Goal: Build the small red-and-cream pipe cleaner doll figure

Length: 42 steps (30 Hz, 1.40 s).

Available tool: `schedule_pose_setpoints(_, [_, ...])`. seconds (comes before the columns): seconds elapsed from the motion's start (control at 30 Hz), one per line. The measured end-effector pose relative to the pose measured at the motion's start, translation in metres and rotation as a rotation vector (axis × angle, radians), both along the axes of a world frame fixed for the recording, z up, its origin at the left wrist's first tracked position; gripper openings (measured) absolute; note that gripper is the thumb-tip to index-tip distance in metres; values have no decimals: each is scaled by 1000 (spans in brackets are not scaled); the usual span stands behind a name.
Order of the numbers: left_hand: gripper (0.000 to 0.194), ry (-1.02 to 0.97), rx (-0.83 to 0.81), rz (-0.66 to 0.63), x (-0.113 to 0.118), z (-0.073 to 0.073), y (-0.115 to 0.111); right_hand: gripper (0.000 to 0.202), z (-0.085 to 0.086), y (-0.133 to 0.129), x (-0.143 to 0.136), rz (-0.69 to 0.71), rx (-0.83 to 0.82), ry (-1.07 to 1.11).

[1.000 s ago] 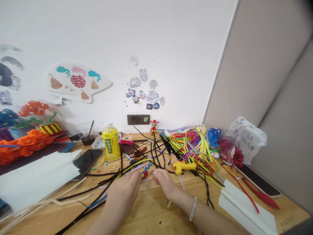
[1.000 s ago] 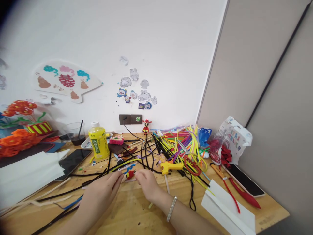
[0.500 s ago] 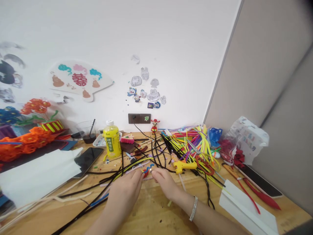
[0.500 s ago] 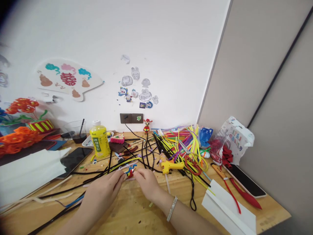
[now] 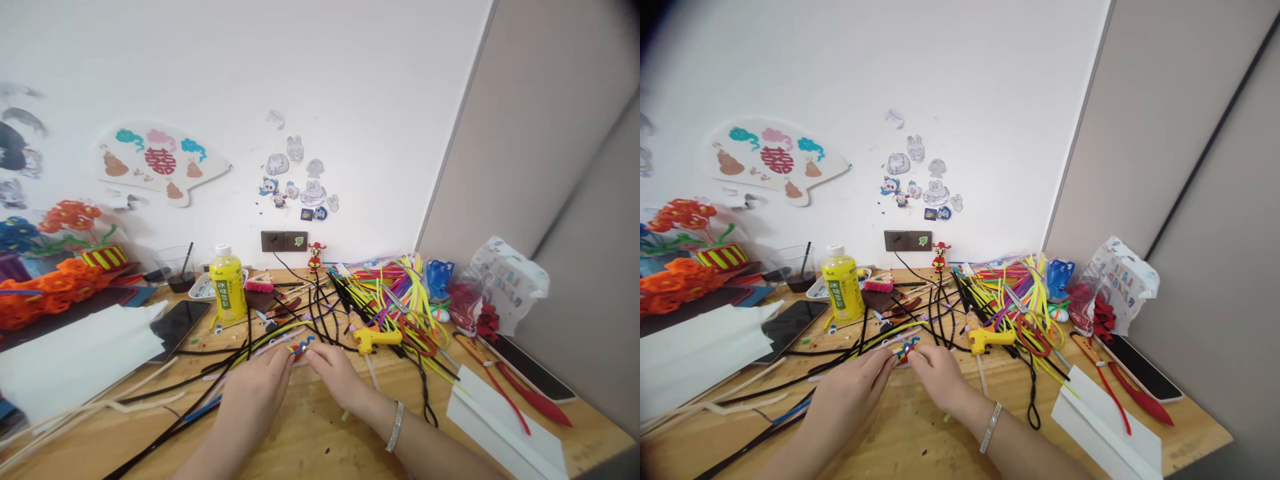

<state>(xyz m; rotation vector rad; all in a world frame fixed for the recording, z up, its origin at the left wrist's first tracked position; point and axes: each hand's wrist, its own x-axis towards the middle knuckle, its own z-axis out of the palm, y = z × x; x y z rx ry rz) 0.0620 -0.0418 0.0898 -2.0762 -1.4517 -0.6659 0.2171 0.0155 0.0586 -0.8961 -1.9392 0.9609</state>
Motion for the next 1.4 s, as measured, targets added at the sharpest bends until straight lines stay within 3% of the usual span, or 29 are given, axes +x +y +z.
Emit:
schedule_pose_setpoints(0.5, [27, 11, 15, 40, 1, 4, -2, 30, 6, 6, 5, -114, -25, 48])
schedule_pose_setpoints(0.9, [25, 16, 4, 23, 0, -1, -1, 29, -2, 4, 1, -97, 34, -7])
schedule_pose_setpoints(1.4, [24, 10, 10, 13, 0, -3, 0, 33, 1, -1, 1, -79, 81, -60])
